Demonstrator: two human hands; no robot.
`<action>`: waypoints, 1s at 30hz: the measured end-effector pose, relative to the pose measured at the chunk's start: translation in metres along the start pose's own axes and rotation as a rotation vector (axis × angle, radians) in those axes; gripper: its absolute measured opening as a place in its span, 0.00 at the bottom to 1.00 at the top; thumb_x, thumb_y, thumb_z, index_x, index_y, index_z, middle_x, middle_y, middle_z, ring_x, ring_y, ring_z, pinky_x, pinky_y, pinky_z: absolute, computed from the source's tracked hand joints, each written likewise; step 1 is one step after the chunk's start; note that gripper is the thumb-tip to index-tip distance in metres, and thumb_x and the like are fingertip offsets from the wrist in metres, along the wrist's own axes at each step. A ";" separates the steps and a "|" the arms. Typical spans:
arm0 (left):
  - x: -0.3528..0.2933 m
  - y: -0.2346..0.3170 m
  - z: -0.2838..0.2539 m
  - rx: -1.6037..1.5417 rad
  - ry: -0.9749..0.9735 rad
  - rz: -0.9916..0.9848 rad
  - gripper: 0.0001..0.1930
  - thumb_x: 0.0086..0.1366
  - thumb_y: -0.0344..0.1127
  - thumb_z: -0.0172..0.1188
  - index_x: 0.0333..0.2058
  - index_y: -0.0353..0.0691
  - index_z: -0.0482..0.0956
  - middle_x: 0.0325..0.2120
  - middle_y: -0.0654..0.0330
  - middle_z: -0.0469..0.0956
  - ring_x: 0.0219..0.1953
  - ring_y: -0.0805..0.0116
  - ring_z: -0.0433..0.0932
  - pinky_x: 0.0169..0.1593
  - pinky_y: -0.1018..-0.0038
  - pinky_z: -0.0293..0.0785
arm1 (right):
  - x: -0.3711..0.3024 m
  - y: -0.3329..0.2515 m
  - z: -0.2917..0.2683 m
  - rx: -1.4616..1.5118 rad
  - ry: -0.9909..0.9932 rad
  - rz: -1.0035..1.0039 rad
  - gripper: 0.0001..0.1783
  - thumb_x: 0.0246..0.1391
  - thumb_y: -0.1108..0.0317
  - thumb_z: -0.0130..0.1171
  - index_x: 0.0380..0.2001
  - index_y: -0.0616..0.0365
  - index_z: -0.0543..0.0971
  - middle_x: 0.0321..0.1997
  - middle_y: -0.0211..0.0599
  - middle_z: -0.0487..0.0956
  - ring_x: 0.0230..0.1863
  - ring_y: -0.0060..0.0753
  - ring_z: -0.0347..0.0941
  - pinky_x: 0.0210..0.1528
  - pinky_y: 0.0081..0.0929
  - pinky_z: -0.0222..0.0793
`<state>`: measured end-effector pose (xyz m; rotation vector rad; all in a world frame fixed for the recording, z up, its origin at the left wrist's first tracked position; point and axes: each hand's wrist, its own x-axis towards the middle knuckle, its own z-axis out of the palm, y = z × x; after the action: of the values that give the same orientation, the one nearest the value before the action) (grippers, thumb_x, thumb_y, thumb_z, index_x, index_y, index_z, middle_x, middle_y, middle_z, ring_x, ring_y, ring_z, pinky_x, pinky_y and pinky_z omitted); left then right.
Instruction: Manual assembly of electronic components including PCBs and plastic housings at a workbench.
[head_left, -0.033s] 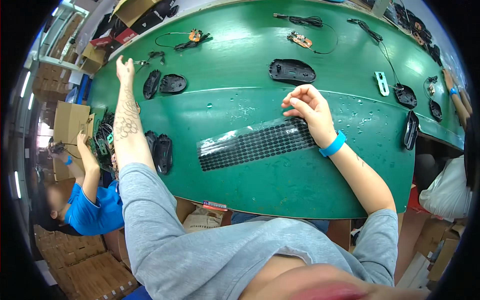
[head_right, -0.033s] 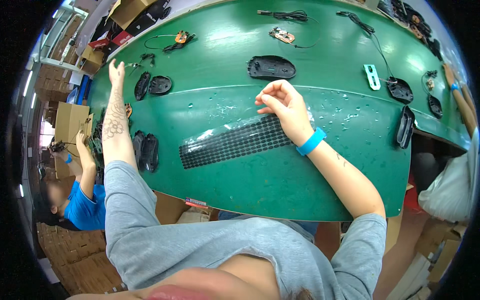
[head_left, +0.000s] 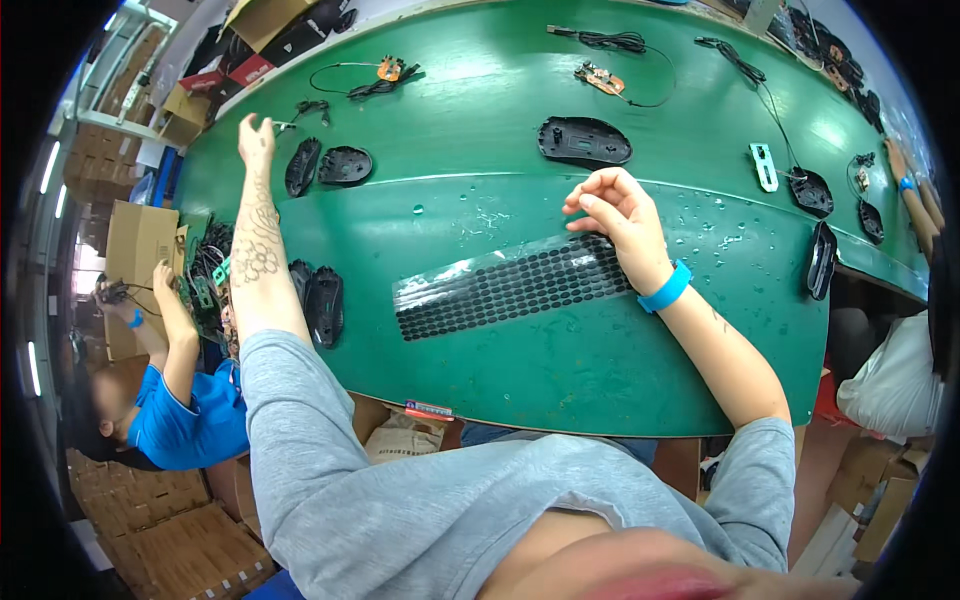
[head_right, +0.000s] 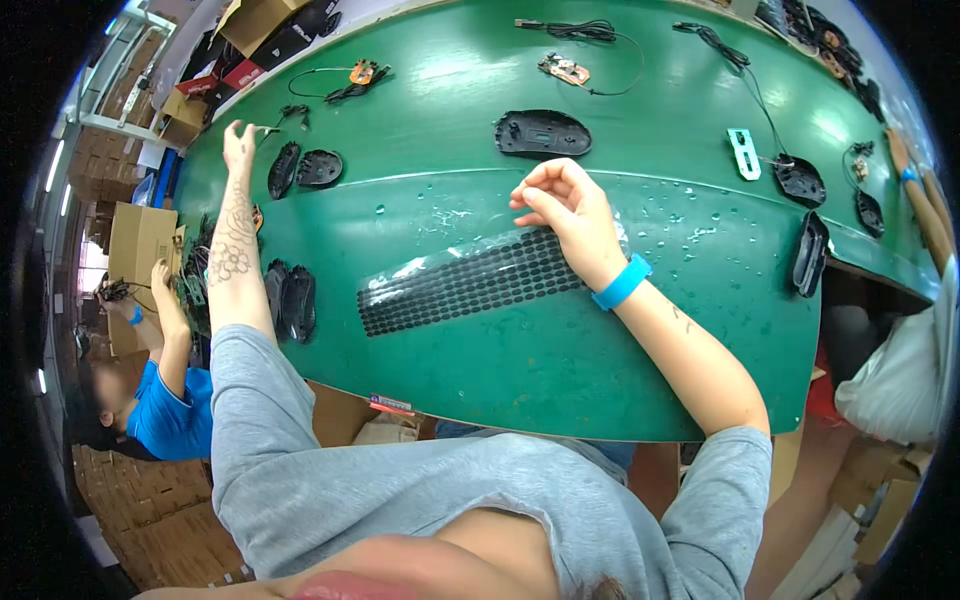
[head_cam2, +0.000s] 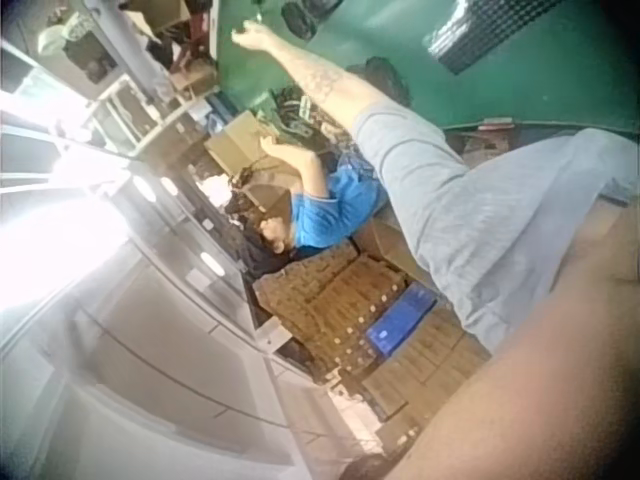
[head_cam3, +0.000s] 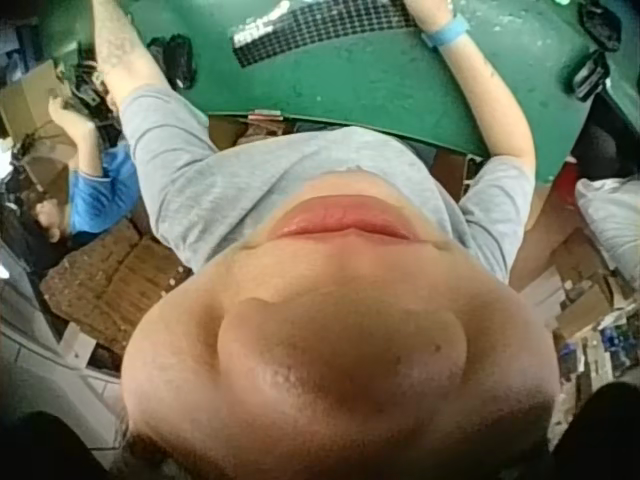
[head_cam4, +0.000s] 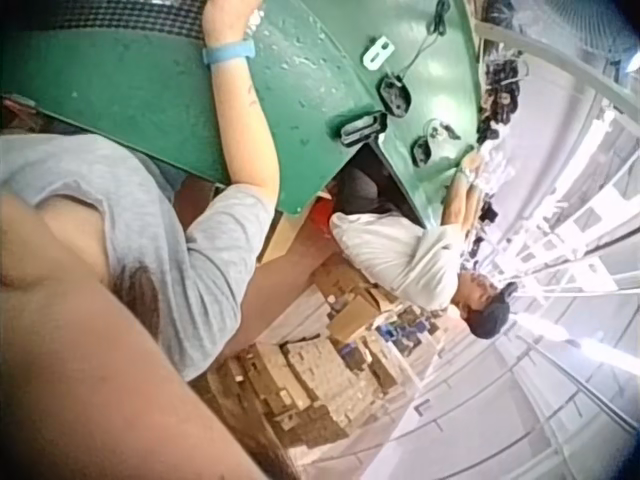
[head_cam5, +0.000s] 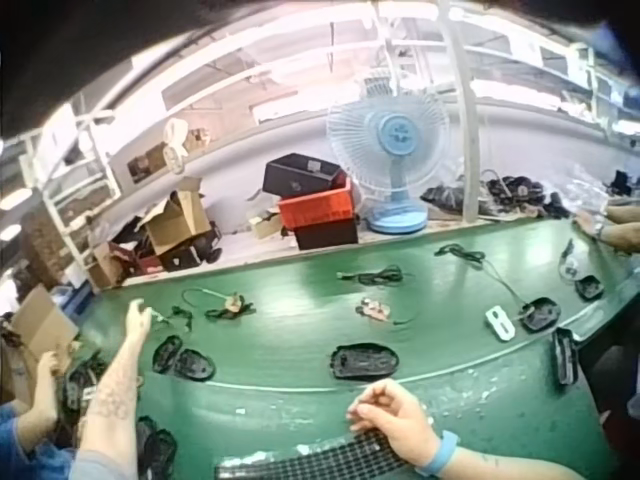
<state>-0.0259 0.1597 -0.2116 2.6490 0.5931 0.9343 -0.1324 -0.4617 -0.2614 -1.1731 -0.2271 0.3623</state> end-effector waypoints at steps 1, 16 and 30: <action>-0.019 0.000 0.013 -0.039 -0.176 -0.064 0.21 0.63 0.49 0.62 0.47 0.40 0.82 0.43 0.55 0.84 0.43 0.57 0.83 0.52 0.66 0.77 | 0.000 0.001 0.000 -0.004 0.007 -0.004 0.08 0.61 0.73 0.58 0.43 0.60 0.73 0.40 0.41 0.81 0.42 0.33 0.79 0.44 0.29 0.80; -0.069 0.014 0.011 0.310 -0.391 -0.636 0.30 0.67 0.60 0.49 0.40 0.36 0.85 0.32 0.55 0.86 0.42 0.60 0.85 0.46 0.66 0.80 | 0.002 0.007 -0.008 -0.072 -0.011 -0.031 0.09 0.61 0.73 0.57 0.44 0.59 0.74 0.40 0.41 0.80 0.43 0.32 0.78 0.45 0.27 0.78; -0.278 0.277 -0.040 -0.357 -0.368 0.789 0.14 0.61 0.38 0.62 0.43 0.40 0.84 0.44 0.55 0.83 0.38 0.57 0.83 0.41 0.66 0.78 | 0.006 0.010 -0.006 -0.034 -0.004 -0.066 0.09 0.61 0.73 0.57 0.44 0.60 0.75 0.40 0.41 0.80 0.43 0.32 0.79 0.45 0.26 0.78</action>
<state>-0.1688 -0.2074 -0.2254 2.6023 -0.6860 0.5952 -0.1268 -0.4611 -0.2730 -1.1952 -0.2753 0.3039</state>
